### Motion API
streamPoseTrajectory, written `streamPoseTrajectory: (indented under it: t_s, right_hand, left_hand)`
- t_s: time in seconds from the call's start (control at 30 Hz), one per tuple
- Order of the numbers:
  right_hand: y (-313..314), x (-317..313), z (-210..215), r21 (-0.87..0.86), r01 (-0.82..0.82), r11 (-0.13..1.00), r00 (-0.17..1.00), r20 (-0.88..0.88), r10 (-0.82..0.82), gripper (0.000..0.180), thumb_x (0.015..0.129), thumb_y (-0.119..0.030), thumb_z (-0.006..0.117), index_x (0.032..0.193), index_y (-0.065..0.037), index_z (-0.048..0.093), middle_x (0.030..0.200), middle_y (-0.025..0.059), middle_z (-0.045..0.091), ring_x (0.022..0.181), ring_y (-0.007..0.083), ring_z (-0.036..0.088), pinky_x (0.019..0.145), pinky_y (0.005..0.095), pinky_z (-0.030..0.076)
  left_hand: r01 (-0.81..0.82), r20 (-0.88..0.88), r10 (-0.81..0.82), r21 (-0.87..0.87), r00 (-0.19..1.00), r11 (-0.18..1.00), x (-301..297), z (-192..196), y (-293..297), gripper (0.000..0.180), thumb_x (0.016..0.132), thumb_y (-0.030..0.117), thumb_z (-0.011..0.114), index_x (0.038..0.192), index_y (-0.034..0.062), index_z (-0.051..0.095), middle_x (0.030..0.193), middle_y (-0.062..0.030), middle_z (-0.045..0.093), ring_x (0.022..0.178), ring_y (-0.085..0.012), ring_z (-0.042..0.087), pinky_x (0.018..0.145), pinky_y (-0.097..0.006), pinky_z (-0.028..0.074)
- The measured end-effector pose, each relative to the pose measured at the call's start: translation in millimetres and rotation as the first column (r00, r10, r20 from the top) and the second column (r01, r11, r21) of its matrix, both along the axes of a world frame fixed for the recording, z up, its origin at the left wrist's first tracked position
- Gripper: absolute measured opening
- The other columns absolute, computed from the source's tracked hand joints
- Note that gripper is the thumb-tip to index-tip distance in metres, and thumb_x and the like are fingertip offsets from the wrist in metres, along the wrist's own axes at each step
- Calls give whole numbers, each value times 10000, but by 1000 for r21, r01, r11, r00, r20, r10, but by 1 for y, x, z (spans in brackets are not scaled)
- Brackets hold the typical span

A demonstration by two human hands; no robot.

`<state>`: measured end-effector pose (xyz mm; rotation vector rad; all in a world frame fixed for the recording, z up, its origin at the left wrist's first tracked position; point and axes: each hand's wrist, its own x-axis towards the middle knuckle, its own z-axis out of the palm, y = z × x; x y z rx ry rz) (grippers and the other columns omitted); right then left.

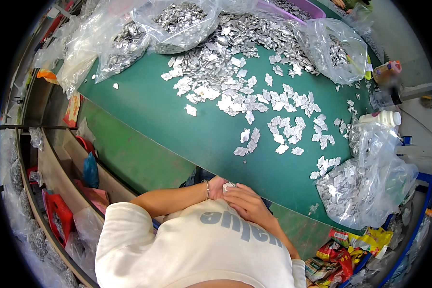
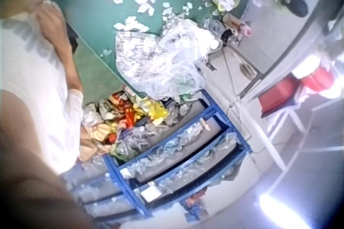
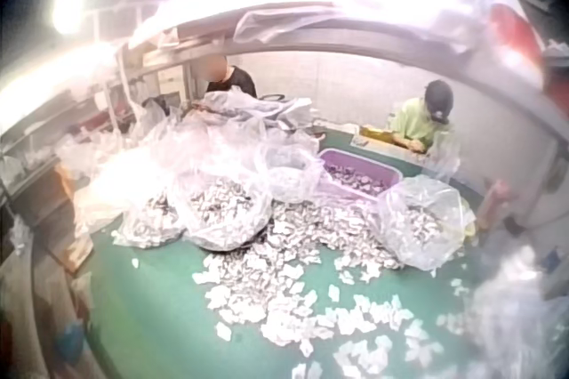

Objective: The person picks up small metal parts by hand from a pile on the workbench, gathers them into groups, and places them into a plastic bag.

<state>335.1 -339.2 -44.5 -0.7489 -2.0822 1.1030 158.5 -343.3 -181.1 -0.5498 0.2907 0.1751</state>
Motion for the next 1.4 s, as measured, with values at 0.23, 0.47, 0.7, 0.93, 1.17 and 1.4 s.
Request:
streamPoseTrajectory:
  t_s: [0.23,0.47,0.7,0.93,1.17,1.4]
  right_hand:
    - [38,-17,-2,170,614,771,743,208,-637,176,719,-67,741,837,-42,613,888,79,578,822,267,519,727,376,376]
    - [39,-16,-9,249,576,779,743,239,-626,139,761,-53,723,864,-30,633,885,56,604,796,215,522,726,341,382]
    - [20,20,12,-836,325,442,532,-225,-816,100,875,4,613,974,-4,602,920,109,648,758,134,580,690,236,450]
    - [-28,94,43,-564,778,278,124,-296,-947,145,891,-30,606,1030,14,608,918,91,648,756,122,571,689,237,445]
    - [-103,261,22,-264,886,-380,-460,-406,-790,223,916,-111,603,1081,38,591,944,87,657,751,99,560,675,232,456]
    - [-116,417,-54,50,882,-468,-454,-170,-874,136,832,-94,683,922,8,676,845,74,685,736,146,654,641,276,503]
  left_hand:
    - [-45,-72,55,132,996,990,5,43,14,607,934,515,406,1272,19,501,1221,-210,578,1087,-387,589,912,-586,477]
    - [-33,-51,38,100,998,994,1,20,8,635,921,557,395,1283,46,503,1212,-217,582,1063,-376,606,776,-472,558]
    - [-47,8,46,194,999,980,2,36,16,663,921,554,385,1353,53,428,1273,-245,515,1123,-390,558,738,-414,564]
    - [15,-140,7,156,990,988,-5,34,18,653,934,512,352,1328,-4,425,1250,-253,509,1072,-396,554,676,-407,530]
    - [80,-331,4,241,944,967,-5,47,19,524,924,436,383,1115,-21,556,1067,-191,601,944,-346,571,575,-353,474]
    - [67,-376,40,267,926,961,-8,51,15,351,854,278,539,1112,51,613,1083,-152,597,950,-305,553,611,-337,458]
